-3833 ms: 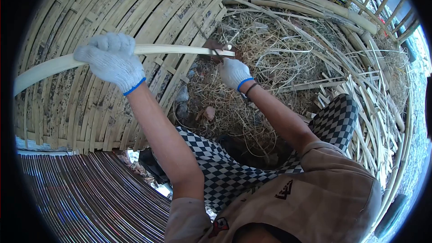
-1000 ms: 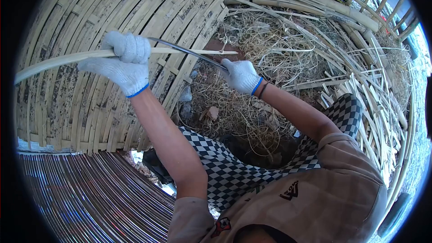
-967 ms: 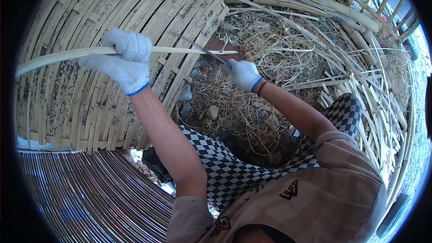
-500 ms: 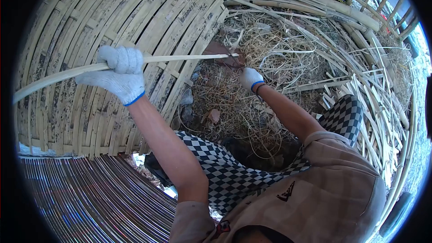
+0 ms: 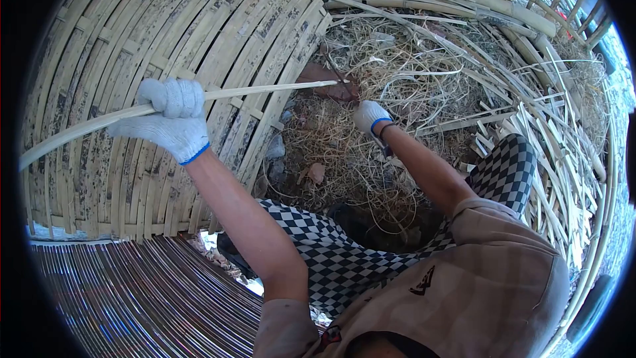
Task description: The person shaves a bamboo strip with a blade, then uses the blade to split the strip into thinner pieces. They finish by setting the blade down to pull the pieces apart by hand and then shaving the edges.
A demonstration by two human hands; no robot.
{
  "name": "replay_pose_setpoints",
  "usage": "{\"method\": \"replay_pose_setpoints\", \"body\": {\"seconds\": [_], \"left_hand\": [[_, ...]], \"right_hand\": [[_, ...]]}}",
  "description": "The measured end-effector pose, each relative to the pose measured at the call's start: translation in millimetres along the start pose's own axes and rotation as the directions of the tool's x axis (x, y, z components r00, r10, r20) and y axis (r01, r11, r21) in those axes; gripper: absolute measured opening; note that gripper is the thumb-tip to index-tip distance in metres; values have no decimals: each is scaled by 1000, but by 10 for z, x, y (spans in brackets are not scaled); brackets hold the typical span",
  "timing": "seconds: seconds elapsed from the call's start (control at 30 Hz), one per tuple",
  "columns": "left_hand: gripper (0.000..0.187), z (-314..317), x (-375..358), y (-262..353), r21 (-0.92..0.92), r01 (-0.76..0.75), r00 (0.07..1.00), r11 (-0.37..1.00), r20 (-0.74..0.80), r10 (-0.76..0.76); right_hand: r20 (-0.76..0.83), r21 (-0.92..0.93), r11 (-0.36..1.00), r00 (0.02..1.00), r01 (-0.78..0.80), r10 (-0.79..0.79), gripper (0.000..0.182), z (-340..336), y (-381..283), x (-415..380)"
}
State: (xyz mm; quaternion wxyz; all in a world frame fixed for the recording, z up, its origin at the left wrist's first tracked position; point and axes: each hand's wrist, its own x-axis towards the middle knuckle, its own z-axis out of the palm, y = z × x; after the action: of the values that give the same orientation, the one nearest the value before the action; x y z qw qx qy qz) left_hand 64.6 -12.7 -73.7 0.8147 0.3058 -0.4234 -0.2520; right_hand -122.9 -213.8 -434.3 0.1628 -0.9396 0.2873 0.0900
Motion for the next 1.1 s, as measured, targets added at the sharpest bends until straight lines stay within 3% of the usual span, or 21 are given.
{"method": "replay_pose_setpoints", "body": {"seconds": [0.1,0.13,0.2,0.27,0.37,0.4,0.47,0.53,0.57,0.67,0.8,0.9,0.93,0.97,1.03,1.1], "left_hand": [[89,-9,53,20,-19,5,1000,1000,10,-5],[89,-25,51,23,-28,12,1000,1000,22,-11],[87,6,9,17,-11,-2,1000,1000,19,2],[85,64,-3,22,54,-46,999,997,1,46],[79,179,70,7,146,-81,997,986,-4,82],[76,234,94,-11,160,-89,991,983,-86,104],[73,345,157,-38,194,-102,959,976,-241,148],[71,397,161,-119,186,-189,958,964,-181,222],[70,400,148,-147,180,-229,954,957,-153,257],[71,226,121,-82,206,-151,987,967,-22,159],[76,275,78,-38,114,-81,997,990,26,79],[81,205,77,-53,-20,-40,996,999,79,42],[81,106,73,-37,-55,-24,995,998,92,29],[82,42,59,-28,-91,-10,994,996,107,19],[82,13,-23,7,-16,-25,999,1000,25,25],[83,7,36,10,17,-41,999,999,11,41]], "right_hand": [[-213,410,898,940,-161,266,35,-161,-274,-371],[-266,410,892,912,-188,314,30,51,-203,-305],[-81,246,943,965,-224,251,28,485,204,-40],[65,33,991,990,-127,124,30,527,364,79],[189,-124,986,978,109,-84,38,641,480,247],[138,236,970,990,-66,34,48,438,407,-14],[109,527,808,964,-263,243,54,277,212,-267],[82,662,672,923,-332,376,63,113,5,-428],[4,665,694,930,-276,367,63,17,-102,-493],[-214,653,752,931,-89,296,58,-490,-539,-701],[-413,603,782,901,158,137,48,-1144,-1024,-968],[-394,527,844,909,102,136,45,-947,-864,-746],[-355,589,807,913,50,202,50,-692,-721,-570],[-191,630,770,943,-95,273,50,-476,-560,-391],[-173,572,806,938,-153,301,51,-284,-376,-203],[-255,540,838,933,-81,255,50,-462,-397,-243]]}}
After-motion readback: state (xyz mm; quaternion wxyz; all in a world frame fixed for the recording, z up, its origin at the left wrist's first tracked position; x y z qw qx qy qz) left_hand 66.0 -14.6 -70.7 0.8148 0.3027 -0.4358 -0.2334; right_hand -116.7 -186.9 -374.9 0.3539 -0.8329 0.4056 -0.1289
